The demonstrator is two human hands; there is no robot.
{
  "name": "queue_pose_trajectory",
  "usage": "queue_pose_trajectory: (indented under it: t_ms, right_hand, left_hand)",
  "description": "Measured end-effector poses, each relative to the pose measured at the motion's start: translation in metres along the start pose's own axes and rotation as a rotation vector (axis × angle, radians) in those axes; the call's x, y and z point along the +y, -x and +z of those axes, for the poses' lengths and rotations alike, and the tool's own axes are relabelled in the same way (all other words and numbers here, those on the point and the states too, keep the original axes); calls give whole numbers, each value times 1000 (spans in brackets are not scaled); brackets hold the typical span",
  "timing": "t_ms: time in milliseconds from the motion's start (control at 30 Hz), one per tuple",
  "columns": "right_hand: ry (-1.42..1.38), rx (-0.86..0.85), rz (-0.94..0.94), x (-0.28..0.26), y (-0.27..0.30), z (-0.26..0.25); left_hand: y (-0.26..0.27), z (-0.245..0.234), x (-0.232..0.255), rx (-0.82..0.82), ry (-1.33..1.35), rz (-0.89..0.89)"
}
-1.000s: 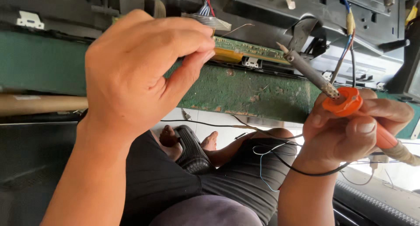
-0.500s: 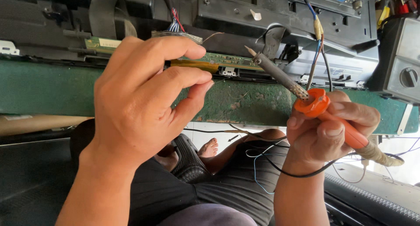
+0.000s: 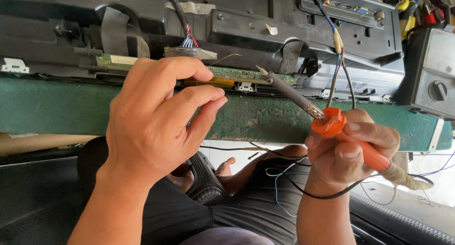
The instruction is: The person uses a soldering iron to apply heat and solder to a circuit board inside an open electronic device. They hold a thin wire against the board while soldering specific connection points.
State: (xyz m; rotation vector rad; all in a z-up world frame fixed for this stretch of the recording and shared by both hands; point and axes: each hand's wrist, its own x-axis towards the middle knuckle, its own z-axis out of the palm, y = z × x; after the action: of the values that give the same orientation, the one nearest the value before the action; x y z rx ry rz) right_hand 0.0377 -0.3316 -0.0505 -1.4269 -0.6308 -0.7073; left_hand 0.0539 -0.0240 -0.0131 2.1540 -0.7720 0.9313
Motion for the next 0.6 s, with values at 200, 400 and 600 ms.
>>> queue_pose_trajectory:
  t_ms: [200,400,600]
  right_hand:
    - [1,-19,6,-1,-1,0]
    - [15,-2,14,-2,1,1]
    - [5,-2,17,-1,2,0]
  left_hand:
    - [-4,-1,2,45,104,-5]
    - [-5,-3,5,123,162,8]
    - [-1,-5,6,145,159,-60]
